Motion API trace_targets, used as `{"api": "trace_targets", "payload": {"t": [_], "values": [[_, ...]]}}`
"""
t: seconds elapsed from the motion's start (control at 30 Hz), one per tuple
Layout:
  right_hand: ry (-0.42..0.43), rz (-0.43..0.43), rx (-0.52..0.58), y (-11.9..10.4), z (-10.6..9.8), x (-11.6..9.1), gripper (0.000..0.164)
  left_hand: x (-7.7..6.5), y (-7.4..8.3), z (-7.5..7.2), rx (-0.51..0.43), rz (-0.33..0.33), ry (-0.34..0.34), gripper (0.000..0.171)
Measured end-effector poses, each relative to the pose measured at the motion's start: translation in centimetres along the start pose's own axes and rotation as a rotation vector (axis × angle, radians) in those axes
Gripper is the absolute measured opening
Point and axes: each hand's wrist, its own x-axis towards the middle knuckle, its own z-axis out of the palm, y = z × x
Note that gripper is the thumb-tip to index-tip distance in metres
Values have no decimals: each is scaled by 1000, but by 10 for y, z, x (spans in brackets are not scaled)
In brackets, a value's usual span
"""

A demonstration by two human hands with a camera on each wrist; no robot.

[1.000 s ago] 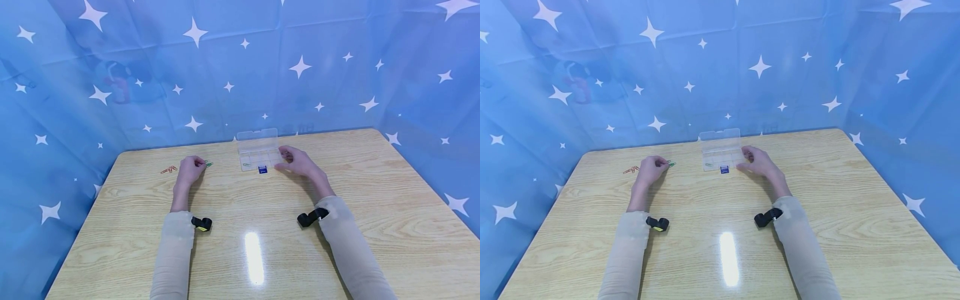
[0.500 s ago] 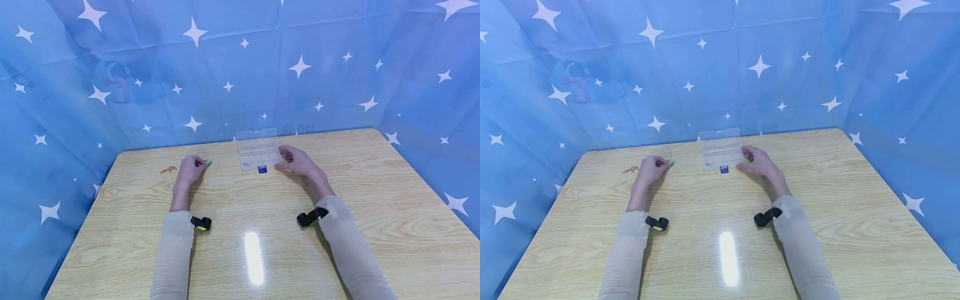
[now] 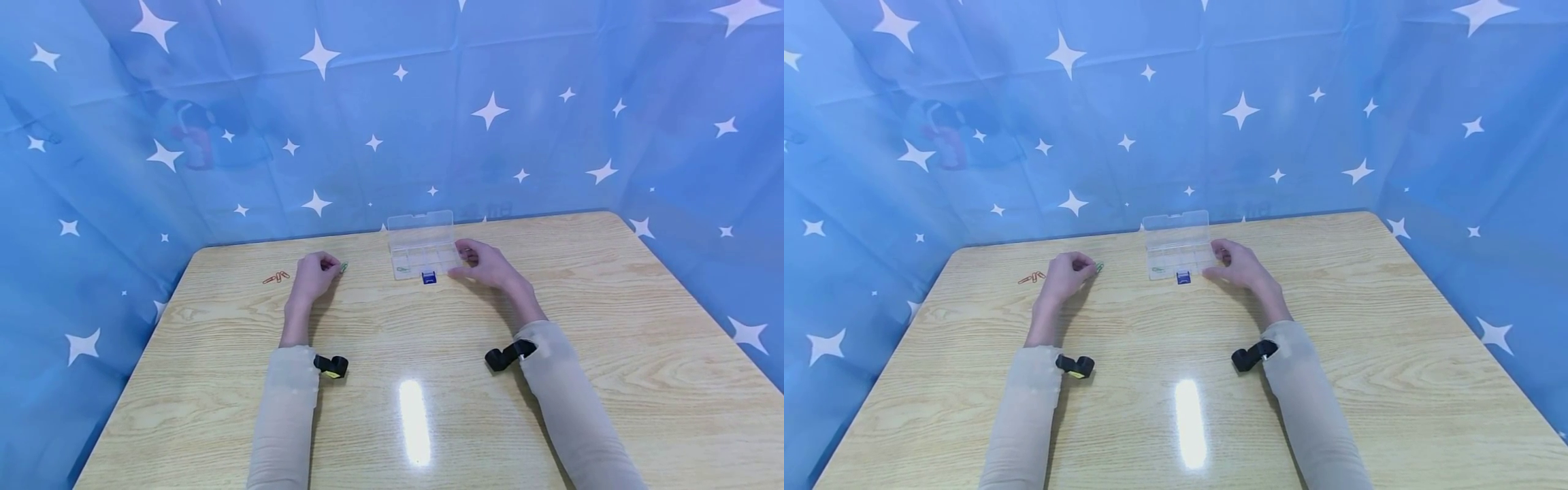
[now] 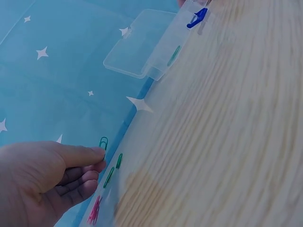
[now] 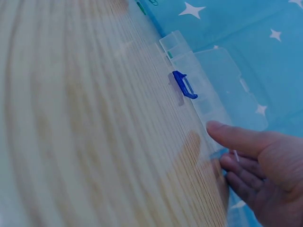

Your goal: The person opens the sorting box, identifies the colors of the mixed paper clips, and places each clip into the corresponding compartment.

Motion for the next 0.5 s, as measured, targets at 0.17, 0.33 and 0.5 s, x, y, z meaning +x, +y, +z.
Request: {"api": "trace_targets", "payload": {"t": [0.17,0.33,0.5], "values": [[0,-2,-3,1,0,0,75,0,5,3,-41,5,-13,16],[-1,-4,-5,0,1,0,75,0,9,8,-66,36,-22,16],[-6,0,-2,0,0,0,75,2,12,14,-93,64,-32,15]]}}
